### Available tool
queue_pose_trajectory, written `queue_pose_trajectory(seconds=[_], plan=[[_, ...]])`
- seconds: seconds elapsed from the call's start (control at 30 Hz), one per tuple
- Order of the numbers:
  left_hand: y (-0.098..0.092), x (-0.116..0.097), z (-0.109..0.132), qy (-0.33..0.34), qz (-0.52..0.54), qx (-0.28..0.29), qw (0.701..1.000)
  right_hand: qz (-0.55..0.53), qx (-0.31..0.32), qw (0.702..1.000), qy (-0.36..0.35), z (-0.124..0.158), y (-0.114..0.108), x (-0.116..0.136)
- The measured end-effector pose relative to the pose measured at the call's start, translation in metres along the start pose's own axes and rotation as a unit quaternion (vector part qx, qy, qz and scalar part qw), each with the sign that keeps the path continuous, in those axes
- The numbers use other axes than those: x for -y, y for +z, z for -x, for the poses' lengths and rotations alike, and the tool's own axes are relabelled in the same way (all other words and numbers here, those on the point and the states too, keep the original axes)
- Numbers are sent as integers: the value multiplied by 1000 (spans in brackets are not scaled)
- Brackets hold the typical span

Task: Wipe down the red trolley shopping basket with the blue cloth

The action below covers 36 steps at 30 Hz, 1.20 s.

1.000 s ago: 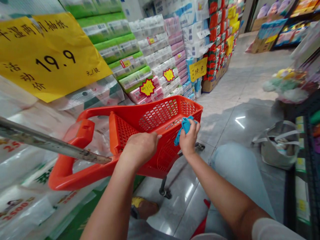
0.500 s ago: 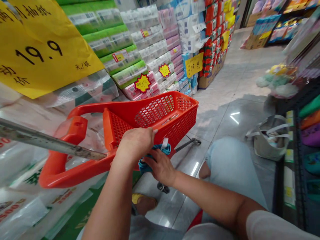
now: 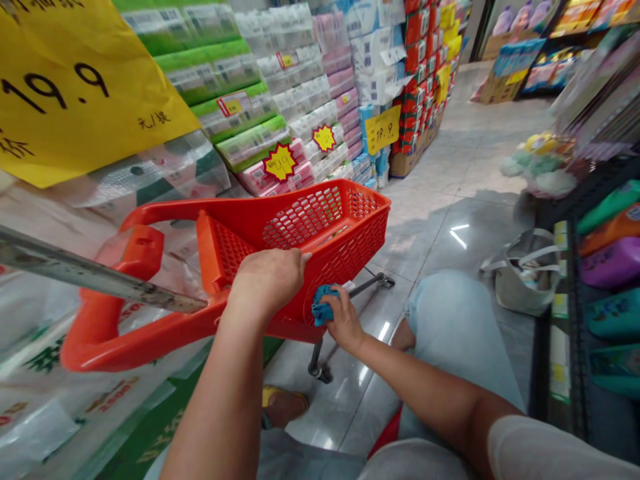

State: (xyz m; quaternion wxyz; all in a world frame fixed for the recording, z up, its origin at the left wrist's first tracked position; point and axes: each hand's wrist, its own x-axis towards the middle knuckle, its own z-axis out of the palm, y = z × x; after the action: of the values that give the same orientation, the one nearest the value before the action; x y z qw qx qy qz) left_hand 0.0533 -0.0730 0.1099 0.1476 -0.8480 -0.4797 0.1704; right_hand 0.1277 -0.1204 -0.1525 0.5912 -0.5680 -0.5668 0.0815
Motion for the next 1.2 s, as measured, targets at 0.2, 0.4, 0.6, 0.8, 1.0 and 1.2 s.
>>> queue_pose_trajectory(seconds=[0.2, 0.4, 0.6, 0.8, 1.0, 1.2], plan=[[-2, -3, -2, -7, 11, 8, 1000, 10, -87, 987, 135, -9, 2, -25], [0, -3, -2, -13, 0, 2, 1000, -45, 11, 994, 102, 34, 16, -9], [1, -2, -3, -7, 6, 0, 1000, -37, -116, 967, 225, 31, 33, -40], [-3, -4, -3, -15, 4, 0, 1000, -58, -174, 951, 247, 13, 33, -51], [-4, -6, -3, -8, 8, 5, 1000, -57, -245, 938, 239, -81, -11, -80], [-5, -8, -3, -18, 10, 7, 1000, -54, -238, 943, 227, -87, -21, -84]])
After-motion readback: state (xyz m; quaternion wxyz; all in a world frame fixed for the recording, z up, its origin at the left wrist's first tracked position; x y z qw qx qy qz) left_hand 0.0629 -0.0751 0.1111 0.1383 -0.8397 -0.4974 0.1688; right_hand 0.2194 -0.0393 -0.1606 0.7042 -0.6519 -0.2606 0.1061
